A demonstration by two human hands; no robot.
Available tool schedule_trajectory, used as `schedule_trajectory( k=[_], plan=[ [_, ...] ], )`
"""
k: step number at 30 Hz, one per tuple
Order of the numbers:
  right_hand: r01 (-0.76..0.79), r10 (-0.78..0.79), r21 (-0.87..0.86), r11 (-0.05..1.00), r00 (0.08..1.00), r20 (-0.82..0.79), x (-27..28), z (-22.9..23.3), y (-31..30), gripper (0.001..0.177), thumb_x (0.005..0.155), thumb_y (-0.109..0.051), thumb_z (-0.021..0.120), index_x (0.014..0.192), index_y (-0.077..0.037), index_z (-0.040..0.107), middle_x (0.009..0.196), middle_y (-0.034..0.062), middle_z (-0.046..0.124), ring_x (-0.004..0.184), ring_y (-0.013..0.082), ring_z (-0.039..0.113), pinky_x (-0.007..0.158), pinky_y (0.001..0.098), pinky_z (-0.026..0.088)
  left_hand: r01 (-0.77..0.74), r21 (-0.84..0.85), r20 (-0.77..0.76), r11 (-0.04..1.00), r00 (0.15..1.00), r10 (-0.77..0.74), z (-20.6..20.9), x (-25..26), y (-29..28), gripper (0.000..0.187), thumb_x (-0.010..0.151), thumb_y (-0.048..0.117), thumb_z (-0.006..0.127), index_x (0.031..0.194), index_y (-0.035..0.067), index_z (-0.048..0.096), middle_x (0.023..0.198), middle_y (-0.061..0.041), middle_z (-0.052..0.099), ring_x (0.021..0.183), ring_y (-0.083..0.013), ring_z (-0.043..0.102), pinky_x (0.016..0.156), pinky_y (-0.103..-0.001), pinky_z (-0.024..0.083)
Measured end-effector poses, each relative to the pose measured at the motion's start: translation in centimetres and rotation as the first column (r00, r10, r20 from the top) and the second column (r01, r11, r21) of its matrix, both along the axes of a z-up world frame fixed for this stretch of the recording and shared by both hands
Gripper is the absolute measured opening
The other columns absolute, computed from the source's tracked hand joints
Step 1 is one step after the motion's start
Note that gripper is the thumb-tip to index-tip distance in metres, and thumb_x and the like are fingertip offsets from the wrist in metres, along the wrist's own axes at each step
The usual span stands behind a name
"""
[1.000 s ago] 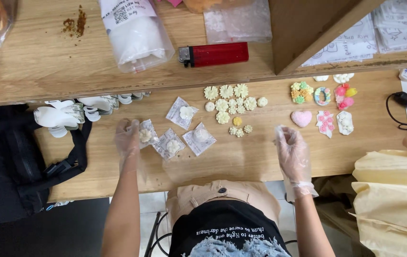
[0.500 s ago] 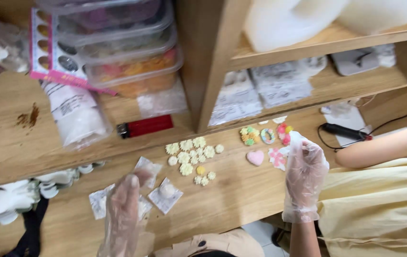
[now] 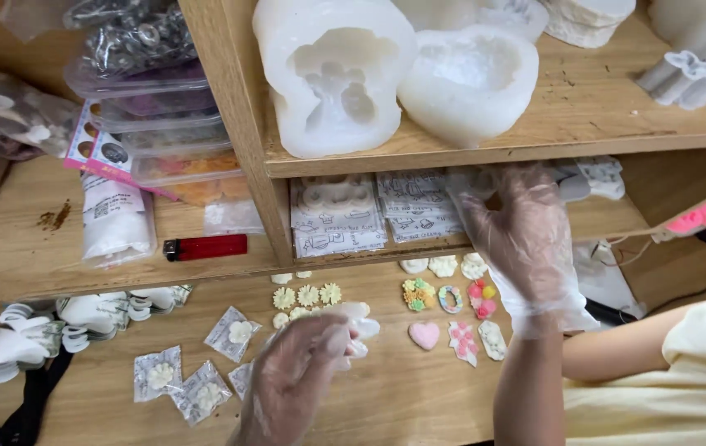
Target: Packaging small decorative wax melts into plastic bags with printed labels at a workspace.
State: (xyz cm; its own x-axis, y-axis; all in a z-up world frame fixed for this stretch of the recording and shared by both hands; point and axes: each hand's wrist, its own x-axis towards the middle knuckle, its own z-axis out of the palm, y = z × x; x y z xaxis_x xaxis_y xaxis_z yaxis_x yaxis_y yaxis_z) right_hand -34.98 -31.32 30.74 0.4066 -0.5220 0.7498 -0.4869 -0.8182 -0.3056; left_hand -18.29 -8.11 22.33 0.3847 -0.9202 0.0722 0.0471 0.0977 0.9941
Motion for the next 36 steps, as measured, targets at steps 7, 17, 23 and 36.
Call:
schedule_trajectory(
  k=[7,17,23,36],
  plan=[
    [0.100,-0.040,0.238,0.966,0.968,-0.246,-0.2,-1.7,-3.0,0.039,0.095,-0.045,0.071,0.107,-0.008,0.074,0.093,0.0180,0.072,0.092,0.0395,0.067,0.078,0.0507,0.051,-0.103,-0.130,-0.011,0.986,0.995,0.102,7.8,-2.0,-7.3,0.053,0.101,0.035,0.052,0.147,0.009,0.051,0.144,-0.015,0.065,0.089,-0.0179,0.076,0.071,-0.033,0.065],
    [-0.006,0.021,0.075,0.997,0.979,-0.203,-0.7,-2.1,-3.5,0.037,0.099,-0.040,0.069,0.105,-0.003,0.072,0.089,0.0190,0.071,0.089,0.0424,0.066,0.075,0.0542,0.051,-0.064,0.121,0.014,0.991,0.998,0.062,6.1,-2.0,-14.9,0.056,0.095,0.031,0.061,0.143,0.005,0.046,0.133,-0.015,0.067,0.082,-0.0163,0.075,0.061,-0.032,0.062],
    [-0.094,0.095,0.015,0.995,0.980,-0.175,-1.2,-2.1,-3.2,0.028,0.104,-0.034,0.069,0.111,-0.007,0.073,0.093,0.0190,0.071,0.090,0.0421,0.065,0.077,0.0539,0.051,-0.272,-0.127,0.580,0.954,0.760,0.294,4.9,-4.5,-15.5,0.034,0.099,0.029,0.068,0.127,0.009,0.068,0.108,-0.013,0.079,0.089,-0.0222,0.075,0.075,-0.035,0.061],
    [-0.076,0.068,-0.025,0.997,0.970,-0.234,-3.3,-5.4,-3.7,0.030,0.110,-0.030,0.068,0.109,0.000,0.069,0.092,0.0224,0.068,0.085,0.0376,0.066,0.074,0.0490,0.052,-0.367,-0.440,0.470,0.820,0.684,0.558,4.2,-11.4,-4.8,0.037,0.101,0.012,0.071,0.136,0.009,0.058,0.126,-0.010,0.068,0.106,-0.0238,0.073,0.087,-0.032,0.065]
  ],
)
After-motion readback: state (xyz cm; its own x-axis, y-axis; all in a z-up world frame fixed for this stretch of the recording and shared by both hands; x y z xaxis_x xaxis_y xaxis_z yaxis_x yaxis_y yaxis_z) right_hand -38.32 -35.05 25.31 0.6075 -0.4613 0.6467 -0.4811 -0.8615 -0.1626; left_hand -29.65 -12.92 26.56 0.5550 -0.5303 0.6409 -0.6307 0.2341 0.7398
